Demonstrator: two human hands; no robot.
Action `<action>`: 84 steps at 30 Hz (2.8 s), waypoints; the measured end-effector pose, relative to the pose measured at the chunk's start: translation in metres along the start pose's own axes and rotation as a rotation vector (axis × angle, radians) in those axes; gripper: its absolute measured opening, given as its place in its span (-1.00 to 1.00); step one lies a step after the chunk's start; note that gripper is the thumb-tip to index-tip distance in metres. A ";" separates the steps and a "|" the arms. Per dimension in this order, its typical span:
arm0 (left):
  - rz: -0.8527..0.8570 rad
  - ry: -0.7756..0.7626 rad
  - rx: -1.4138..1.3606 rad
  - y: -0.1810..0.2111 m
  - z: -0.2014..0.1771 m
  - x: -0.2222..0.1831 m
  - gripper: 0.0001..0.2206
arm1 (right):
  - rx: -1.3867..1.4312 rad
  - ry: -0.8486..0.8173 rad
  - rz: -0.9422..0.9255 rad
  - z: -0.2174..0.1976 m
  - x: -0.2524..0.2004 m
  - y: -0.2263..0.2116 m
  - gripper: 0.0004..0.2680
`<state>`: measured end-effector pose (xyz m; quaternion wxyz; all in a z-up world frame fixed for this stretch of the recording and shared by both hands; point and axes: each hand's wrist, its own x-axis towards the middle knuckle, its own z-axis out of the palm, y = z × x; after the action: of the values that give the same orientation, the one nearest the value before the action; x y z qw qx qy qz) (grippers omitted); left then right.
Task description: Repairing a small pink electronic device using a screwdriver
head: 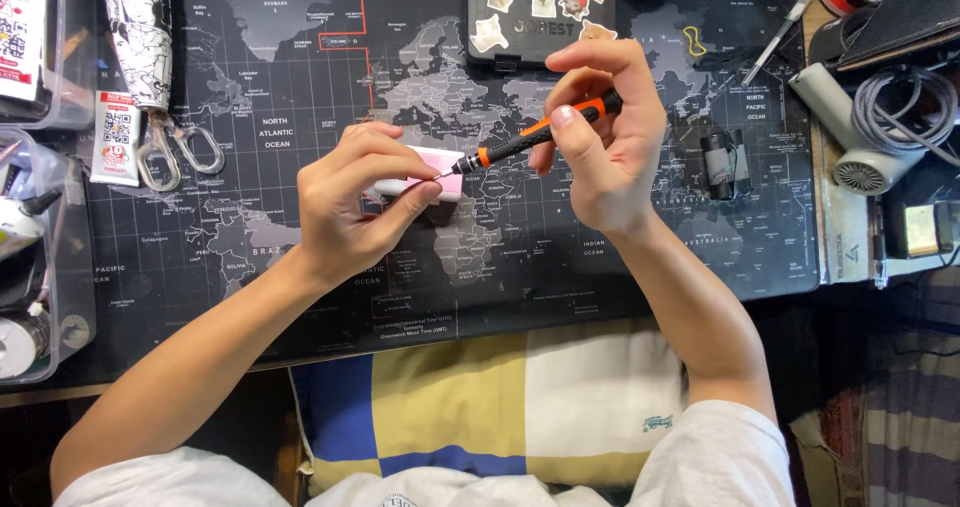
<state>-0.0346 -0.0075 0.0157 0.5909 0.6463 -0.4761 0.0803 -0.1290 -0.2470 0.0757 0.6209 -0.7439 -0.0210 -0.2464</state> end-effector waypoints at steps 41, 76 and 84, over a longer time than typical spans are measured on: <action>-0.193 -0.050 -0.365 -0.007 0.010 -0.003 -0.92 | -0.360 -0.347 -0.633 0.011 -0.004 0.028 -0.85; -0.079 -0.396 0.277 -0.033 -0.007 0.009 -0.91 | -0.461 -0.552 -0.088 -0.014 0.029 0.044 -0.82; -0.418 -0.236 -0.305 -0.039 -0.019 0.011 -0.96 | -0.215 -0.213 -0.028 -0.020 0.018 0.028 -0.74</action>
<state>0.0078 -0.0030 0.0021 0.6256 0.6389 -0.4046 -0.1918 -0.1107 -0.2768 0.0597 0.5284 -0.8276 -0.0706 -0.1756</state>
